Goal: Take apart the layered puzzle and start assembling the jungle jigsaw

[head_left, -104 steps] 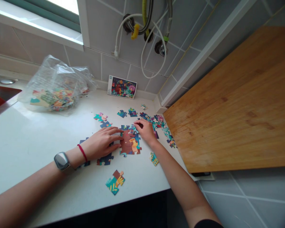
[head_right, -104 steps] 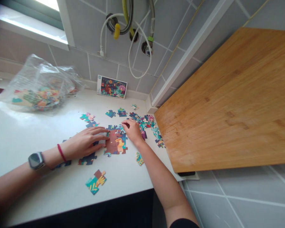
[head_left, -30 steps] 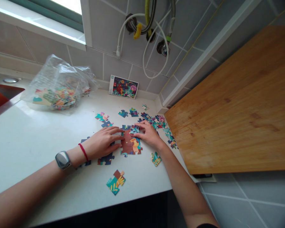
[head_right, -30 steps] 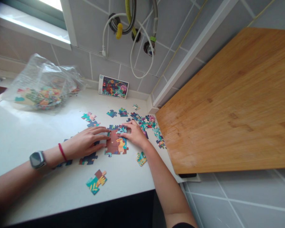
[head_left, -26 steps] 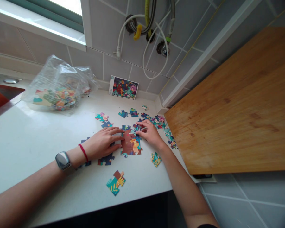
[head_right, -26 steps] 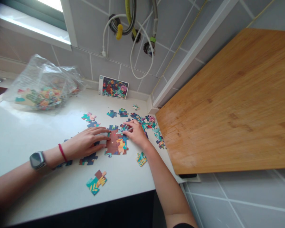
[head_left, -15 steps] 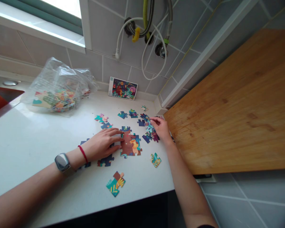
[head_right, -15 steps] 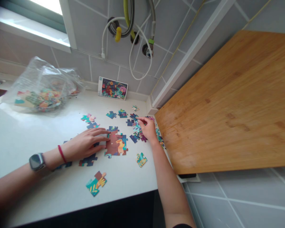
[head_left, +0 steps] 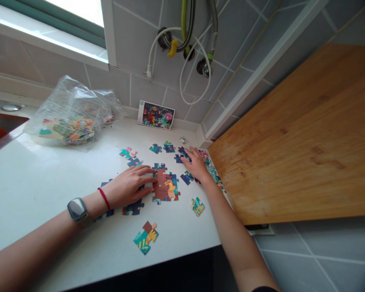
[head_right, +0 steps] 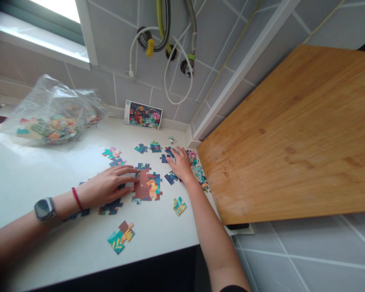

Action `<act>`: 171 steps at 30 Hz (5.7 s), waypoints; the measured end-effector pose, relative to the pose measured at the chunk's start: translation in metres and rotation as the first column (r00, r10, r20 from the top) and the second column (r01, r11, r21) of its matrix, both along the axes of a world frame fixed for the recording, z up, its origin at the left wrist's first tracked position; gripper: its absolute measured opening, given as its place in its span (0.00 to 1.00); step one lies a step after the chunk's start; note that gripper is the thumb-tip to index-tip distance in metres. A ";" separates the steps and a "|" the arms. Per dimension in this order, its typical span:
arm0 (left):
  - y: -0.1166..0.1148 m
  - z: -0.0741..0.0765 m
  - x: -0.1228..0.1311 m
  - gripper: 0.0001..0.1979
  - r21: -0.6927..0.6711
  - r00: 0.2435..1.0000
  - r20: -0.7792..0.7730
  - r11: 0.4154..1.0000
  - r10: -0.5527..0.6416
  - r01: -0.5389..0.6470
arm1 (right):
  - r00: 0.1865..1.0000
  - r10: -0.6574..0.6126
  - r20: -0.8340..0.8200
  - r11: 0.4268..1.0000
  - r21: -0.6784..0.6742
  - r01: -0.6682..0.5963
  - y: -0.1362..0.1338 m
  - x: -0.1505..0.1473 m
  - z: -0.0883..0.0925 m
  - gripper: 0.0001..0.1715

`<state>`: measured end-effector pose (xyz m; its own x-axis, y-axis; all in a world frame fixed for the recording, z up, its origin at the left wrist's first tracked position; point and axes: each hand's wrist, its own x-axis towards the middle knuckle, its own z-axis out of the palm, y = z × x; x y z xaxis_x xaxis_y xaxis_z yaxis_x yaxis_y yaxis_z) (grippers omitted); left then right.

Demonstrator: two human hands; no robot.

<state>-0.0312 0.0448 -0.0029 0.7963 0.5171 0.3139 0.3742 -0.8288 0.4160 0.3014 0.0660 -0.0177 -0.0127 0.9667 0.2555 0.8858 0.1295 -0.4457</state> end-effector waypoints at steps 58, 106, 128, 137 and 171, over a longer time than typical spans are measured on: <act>0.003 0.003 -0.002 0.15 0.014 0.997 -0.069 0.999 -0.028 0.029 | 0.927 -0.157 0.340 0.787 -0.524 0.325 -0.045 -0.015 0.049 0.49; 0.025 -0.002 -0.021 0.18 0.037 0.995 -0.043 0.995 0.091 -0.090 | 0.984 0.164 0.064 0.905 -0.406 -0.124 -0.055 -0.058 0.034 0.46; 0.022 0.006 -0.017 0.16 0.057 0.993 -0.063 0.994 0.096 -0.092 | 0.982 0.040 0.185 0.914 -0.405 0.039 -0.056 -0.045 0.037 0.44; 0.021 0.006 -0.016 0.16 0.052 0.991 -0.079 0.993 0.108 -0.104 | 0.945 -0.132 0.298 0.860 -0.441 0.259 -0.064 -0.042 0.051 0.43; 0.021 -0.005 -0.015 0.15 0.037 0.997 0.032 0.996 0.074 -0.075 | 0.963 -0.235 0.129 0.955 -0.155 0.254 -0.022 0.005 0.021 0.34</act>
